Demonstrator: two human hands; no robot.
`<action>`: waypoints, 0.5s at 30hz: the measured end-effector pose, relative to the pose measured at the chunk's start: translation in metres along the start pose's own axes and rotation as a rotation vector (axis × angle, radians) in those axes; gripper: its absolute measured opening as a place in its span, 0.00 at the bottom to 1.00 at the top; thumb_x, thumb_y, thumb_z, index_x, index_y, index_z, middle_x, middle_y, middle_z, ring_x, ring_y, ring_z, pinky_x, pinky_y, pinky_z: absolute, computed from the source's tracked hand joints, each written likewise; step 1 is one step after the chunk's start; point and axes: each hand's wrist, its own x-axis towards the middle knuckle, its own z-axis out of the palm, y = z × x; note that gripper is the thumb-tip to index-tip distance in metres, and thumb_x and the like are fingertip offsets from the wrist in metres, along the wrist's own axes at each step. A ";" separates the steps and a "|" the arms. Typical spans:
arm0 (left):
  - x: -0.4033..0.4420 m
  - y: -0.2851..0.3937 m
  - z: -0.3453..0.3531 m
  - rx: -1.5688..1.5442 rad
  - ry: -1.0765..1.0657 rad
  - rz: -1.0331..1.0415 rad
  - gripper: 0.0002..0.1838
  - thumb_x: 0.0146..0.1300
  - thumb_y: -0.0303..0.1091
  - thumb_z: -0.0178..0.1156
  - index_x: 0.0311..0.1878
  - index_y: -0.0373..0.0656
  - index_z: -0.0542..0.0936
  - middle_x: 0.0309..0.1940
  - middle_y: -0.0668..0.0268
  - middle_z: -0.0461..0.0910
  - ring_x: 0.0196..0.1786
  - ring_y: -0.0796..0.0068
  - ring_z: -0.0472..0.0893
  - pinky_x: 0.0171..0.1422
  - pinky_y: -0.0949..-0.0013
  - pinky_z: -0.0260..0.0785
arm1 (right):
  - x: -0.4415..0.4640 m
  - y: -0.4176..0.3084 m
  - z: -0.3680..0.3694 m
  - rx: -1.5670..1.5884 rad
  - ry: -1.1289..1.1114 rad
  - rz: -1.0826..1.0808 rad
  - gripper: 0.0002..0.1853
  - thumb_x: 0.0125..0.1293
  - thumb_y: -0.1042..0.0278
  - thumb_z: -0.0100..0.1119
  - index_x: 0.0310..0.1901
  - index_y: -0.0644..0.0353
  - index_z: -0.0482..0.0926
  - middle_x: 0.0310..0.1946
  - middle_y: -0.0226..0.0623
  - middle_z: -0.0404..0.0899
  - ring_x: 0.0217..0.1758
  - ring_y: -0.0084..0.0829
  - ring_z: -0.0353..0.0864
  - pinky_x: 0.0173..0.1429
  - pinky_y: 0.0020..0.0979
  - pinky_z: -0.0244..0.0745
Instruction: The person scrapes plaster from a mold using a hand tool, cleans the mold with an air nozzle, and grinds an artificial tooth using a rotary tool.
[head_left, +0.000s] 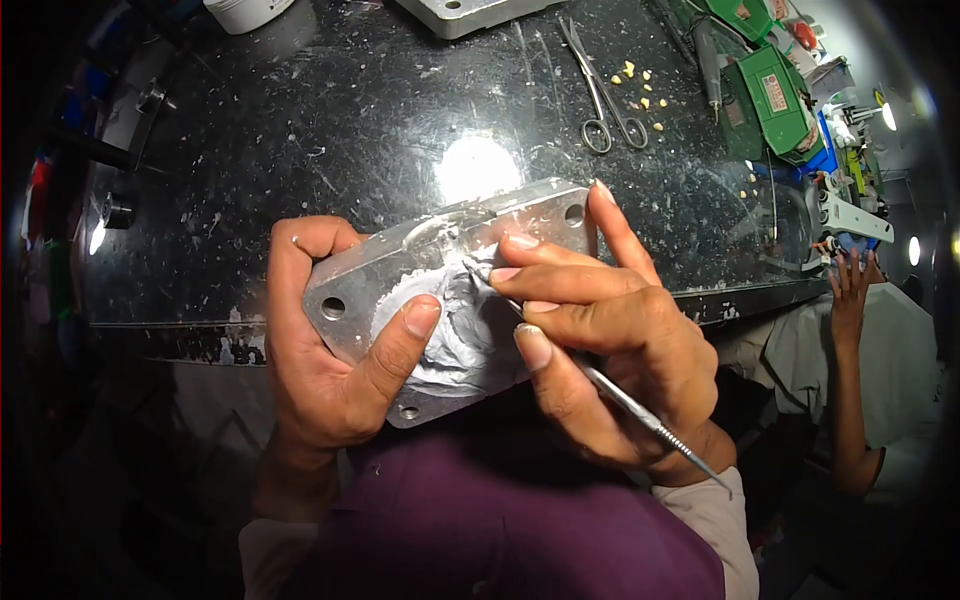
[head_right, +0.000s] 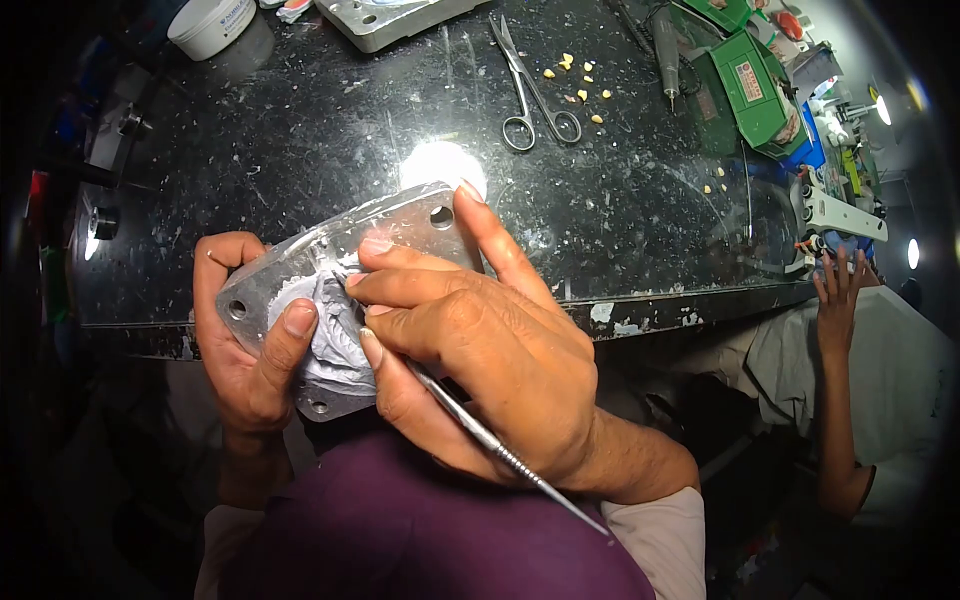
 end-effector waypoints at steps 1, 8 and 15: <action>0.000 -0.001 0.000 -0.002 -0.004 0.009 0.23 0.65 0.28 0.71 0.53 0.37 0.66 0.41 0.64 0.75 0.42 0.84 0.75 0.46 0.76 0.71 | 0.001 -0.003 0.000 -0.025 -0.012 0.003 0.09 0.69 0.80 0.64 0.45 0.59 0.75 0.48 0.48 0.89 0.66 0.49 0.84 0.84 0.63 0.45; 0.000 -0.002 -0.003 0.022 -0.027 0.023 0.23 0.66 0.28 0.71 0.53 0.37 0.66 0.41 0.64 0.75 0.42 0.83 0.76 0.46 0.76 0.71 | 0.015 -0.006 -0.008 -0.365 -0.074 -0.209 0.10 0.62 0.83 0.69 0.38 0.59 0.77 0.44 0.42 0.90 0.56 0.42 0.90 0.80 0.66 0.56; 0.001 -0.002 -0.004 0.006 -0.039 0.010 0.22 0.66 0.29 0.70 0.53 0.38 0.66 0.41 0.64 0.75 0.41 0.84 0.75 0.44 0.76 0.70 | 0.019 0.004 -0.016 -0.208 -0.147 -0.143 0.11 0.62 0.83 0.67 0.41 0.57 0.76 0.45 0.43 0.90 0.58 0.44 0.90 0.82 0.66 0.51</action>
